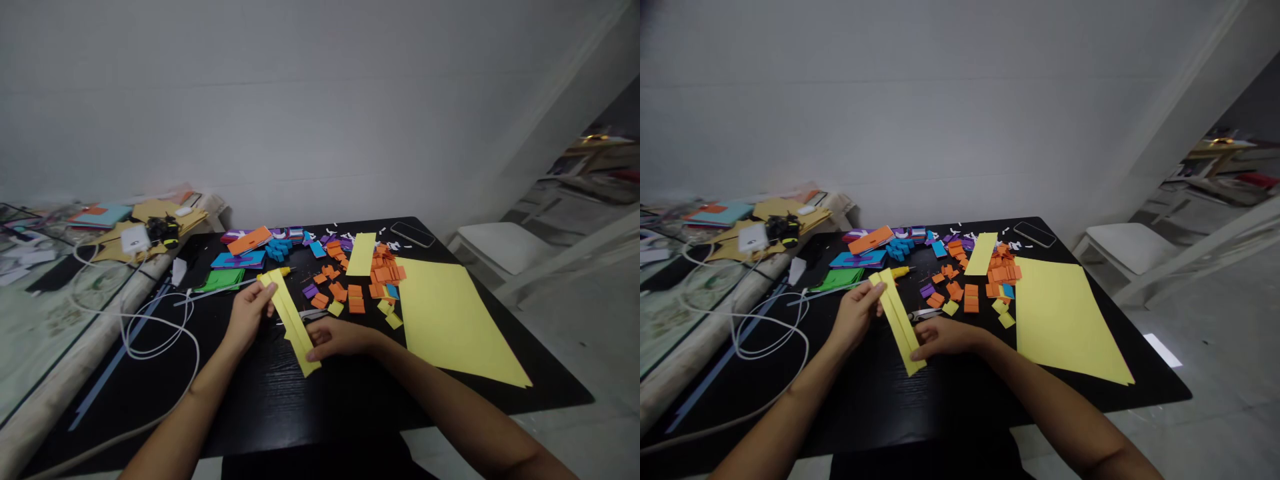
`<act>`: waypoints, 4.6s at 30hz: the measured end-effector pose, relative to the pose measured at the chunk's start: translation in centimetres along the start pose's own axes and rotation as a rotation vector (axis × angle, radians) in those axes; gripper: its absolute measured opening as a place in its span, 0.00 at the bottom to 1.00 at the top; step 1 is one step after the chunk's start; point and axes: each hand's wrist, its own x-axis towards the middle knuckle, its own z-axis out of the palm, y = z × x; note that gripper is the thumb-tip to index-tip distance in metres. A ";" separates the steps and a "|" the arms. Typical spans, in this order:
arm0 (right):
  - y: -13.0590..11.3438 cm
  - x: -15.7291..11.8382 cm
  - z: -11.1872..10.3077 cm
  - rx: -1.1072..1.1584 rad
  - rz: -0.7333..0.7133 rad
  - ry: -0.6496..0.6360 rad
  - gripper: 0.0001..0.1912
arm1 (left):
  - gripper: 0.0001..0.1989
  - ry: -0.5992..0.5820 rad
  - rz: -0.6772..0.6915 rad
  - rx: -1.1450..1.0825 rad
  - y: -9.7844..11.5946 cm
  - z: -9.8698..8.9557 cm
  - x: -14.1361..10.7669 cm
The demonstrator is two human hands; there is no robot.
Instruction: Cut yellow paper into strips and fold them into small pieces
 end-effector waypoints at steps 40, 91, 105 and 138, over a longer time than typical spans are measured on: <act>1.4 1.1 -0.5 0.238 -0.054 0.580 0.16 | 0.20 -0.456 -0.010 0.464 -1.6 2.4 -2.2; 1.1 0.8 -1.0 0.277 -0.021 0.556 0.17 | 0.13 -0.328 0.237 0.520 -1.2 1.8 -1.7; 2.3 1.1 -1.5 0.299 0.034 0.412 0.19 | 0.08 -0.377 0.329 0.523 -1.1 2.0 -1.8; 2.1 1.0 -1.5 0.355 0.095 0.388 0.20 | 0.05 -0.439 0.339 0.498 -0.5 1.7 -1.6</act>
